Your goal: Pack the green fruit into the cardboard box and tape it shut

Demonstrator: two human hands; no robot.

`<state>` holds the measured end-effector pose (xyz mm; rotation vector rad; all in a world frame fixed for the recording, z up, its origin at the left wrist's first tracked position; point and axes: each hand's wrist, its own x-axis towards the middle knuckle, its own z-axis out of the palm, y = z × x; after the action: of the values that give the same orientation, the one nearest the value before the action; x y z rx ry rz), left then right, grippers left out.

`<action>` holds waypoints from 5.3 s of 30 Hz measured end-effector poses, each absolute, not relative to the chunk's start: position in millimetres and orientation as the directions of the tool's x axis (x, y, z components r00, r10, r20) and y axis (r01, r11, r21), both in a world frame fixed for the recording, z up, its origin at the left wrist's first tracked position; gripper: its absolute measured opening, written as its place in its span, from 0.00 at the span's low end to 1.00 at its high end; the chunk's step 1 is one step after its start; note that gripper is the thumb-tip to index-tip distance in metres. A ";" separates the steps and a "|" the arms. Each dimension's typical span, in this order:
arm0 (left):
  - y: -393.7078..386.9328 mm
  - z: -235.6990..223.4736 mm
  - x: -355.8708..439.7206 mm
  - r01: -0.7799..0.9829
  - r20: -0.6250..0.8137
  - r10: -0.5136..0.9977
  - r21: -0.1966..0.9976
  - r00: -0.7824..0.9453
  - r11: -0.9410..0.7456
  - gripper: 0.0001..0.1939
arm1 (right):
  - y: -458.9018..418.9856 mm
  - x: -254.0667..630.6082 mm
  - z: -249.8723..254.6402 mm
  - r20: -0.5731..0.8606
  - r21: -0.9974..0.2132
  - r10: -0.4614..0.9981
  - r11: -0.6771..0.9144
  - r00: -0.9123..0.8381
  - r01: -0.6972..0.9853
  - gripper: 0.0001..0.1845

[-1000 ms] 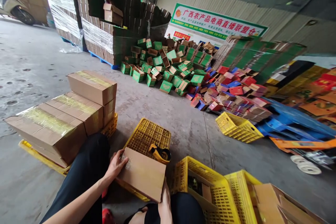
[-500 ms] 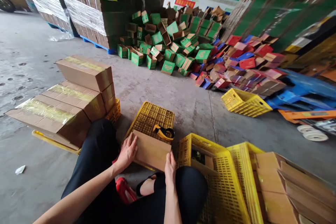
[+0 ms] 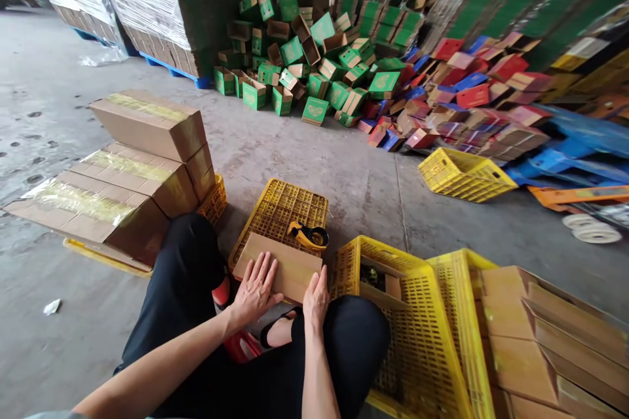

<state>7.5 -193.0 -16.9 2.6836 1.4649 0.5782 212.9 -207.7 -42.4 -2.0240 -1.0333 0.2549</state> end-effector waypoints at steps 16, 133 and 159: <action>-191.4 -17.1 6.6 0.793 0.293 0.816 0.229 0.497 -0.565 0.42 | -219.8 180.7 -24.5 0.447 -0.445 0.866 -0.005 0.227 0.895 0.28; -219.2 6.7 -13.2 0.750 0.209 0.864 0.431 0.458 -0.502 0.34 | -216.0 170.0 -11.9 0.464 -0.168 0.876 -0.057 0.130 0.984 0.27; -219.8 4.8 -19.1 0.762 0.189 0.866 0.414 0.463 -0.498 0.36 | -216.9 169.5 -12.6 0.458 -0.179 0.878 -0.060 0.137 0.982 0.27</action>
<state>-19.1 -219.8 4.8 2.4441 1.3952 0.5501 169.5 -216.9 -12.6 -1.9817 -1.7821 -0.3146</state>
